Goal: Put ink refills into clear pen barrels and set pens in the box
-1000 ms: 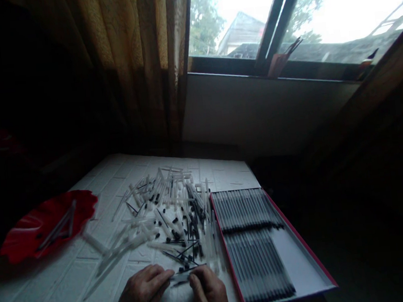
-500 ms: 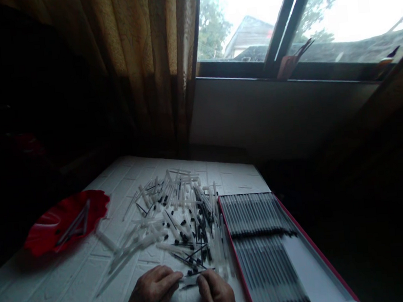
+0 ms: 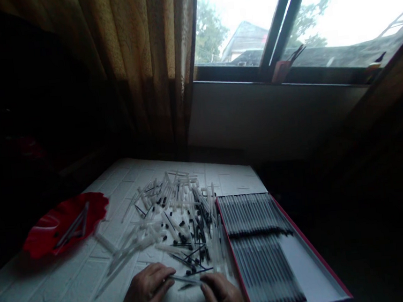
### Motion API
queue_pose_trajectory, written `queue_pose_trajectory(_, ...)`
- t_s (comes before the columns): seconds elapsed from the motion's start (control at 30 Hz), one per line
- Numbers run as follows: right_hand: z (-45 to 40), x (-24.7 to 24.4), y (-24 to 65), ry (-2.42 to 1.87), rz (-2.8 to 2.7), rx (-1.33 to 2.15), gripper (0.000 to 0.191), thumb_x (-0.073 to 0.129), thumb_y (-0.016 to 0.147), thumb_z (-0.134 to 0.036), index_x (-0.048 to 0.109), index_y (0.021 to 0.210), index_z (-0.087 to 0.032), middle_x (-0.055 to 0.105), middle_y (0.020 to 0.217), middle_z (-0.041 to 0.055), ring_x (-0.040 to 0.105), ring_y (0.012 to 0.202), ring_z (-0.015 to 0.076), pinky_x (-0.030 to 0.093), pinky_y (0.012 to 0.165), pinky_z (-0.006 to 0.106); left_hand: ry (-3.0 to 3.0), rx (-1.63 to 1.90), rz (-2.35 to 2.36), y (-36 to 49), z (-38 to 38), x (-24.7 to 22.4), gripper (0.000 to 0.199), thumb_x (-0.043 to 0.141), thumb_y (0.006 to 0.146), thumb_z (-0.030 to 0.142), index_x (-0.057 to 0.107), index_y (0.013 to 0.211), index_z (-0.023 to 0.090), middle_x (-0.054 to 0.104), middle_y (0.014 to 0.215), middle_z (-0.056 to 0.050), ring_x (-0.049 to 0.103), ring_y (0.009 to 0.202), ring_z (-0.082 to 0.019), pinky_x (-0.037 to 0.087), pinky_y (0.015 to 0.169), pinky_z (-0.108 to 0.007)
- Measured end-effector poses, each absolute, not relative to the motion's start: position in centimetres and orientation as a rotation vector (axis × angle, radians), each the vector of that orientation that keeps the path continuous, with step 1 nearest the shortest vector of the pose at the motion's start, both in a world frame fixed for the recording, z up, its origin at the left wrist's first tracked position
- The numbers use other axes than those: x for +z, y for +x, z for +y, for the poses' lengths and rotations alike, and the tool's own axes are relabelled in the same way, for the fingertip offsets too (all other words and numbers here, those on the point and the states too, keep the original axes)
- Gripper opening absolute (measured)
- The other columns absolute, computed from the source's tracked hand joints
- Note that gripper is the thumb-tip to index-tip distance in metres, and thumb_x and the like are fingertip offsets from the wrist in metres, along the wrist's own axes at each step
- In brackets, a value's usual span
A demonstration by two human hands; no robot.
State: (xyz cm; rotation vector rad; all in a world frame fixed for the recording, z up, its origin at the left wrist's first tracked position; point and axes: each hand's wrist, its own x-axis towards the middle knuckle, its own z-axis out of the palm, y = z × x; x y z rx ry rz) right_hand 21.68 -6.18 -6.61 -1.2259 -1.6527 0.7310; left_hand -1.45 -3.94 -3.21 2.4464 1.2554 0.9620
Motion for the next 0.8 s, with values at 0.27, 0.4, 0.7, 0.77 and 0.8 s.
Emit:
queue_pose_trajectory(0.27, -6.5, -6.1, 21.8, -1.326, -1.485, 0.732, 0.034, 0.056, 0.083, -0.053, 0.068, 0.089, -0.023, 0.072, 0.079, 0.0049, 0.068, 0.074, 0.0192, 0.053, 0.068, 0.021, 2.286, 1.158, 1.518, -5.8, -1.7, -3.4, 0.023, 0.047, 0.091, 0.035, 0.066, 0.086, 0.023, 0.071, 0.078, -0.001, 0.068, 0.072, -0.014, 0.054, 0.066, -0.021)
queue_pose_trajectory(0.4, -6.4, -6.9, 21.9, -1.335, -1.496, 0.714, 0.035, 0.055, 0.083, -0.054, 0.069, 0.089, -0.023, 0.073, 0.082, 0.0065, 0.069, 0.077, 0.0207, 0.055, 0.069, 0.023, 2.348, 1.103, 1.981, -9.1, 0.0, -2.8, 0.031, 0.042, 0.090, 0.040, 0.067, 0.090, 0.021, 0.072, 0.084, -0.005, 0.067, 0.078, -0.019, 0.053, 0.071, -0.029)
queue_pose_trajectory(0.7, -6.0, -8.5, 22.6, -1.237, -1.593, 0.702, 0.024, 0.056, 0.085, -0.042, 0.071, 0.096, -0.026, 0.074, 0.088, 0.0057, 0.070, 0.082, 0.0202, 0.056, 0.072, 0.021, 2.128, 0.399, 2.288, -7.9, 2.2, 0.0, 0.024, 0.053, 0.081, 0.040, 0.066, 0.079, 0.020, 0.069, 0.084, -0.006, 0.063, 0.084, -0.025, 0.046, 0.073, -0.034)
queue_pose_trajectory(0.77, -6.0, -8.4, 22.4, -1.245, -1.589, 0.701, 0.026, 0.055, 0.085, -0.044, 0.071, 0.095, -0.026, 0.074, 0.086, 0.0057, 0.070, 0.080, 0.0200, 0.055, 0.071, 0.022, 2.095, 0.400, 2.265, -7.6, 2.6, -0.1, 0.019, 0.053, 0.081, 0.035, 0.066, 0.077, 0.021, 0.069, 0.082, -0.005, 0.064, 0.081, -0.024, 0.045, 0.070, -0.032)
queue_pose_trajectory(0.8, -6.1, -8.3, 22.2, -1.248, -1.587, 0.702, 0.027, 0.055, 0.085, -0.046, 0.071, 0.094, -0.026, 0.074, 0.085, 0.0058, 0.070, 0.079, 0.0200, 0.055, 0.071, 0.022, 2.091, 0.410, 2.252, -7.5, 2.8, -0.2, 0.017, 0.054, 0.080, 0.033, 0.065, 0.077, 0.021, 0.070, 0.081, -0.004, 0.065, 0.080, -0.023, 0.046, 0.069, -0.030)
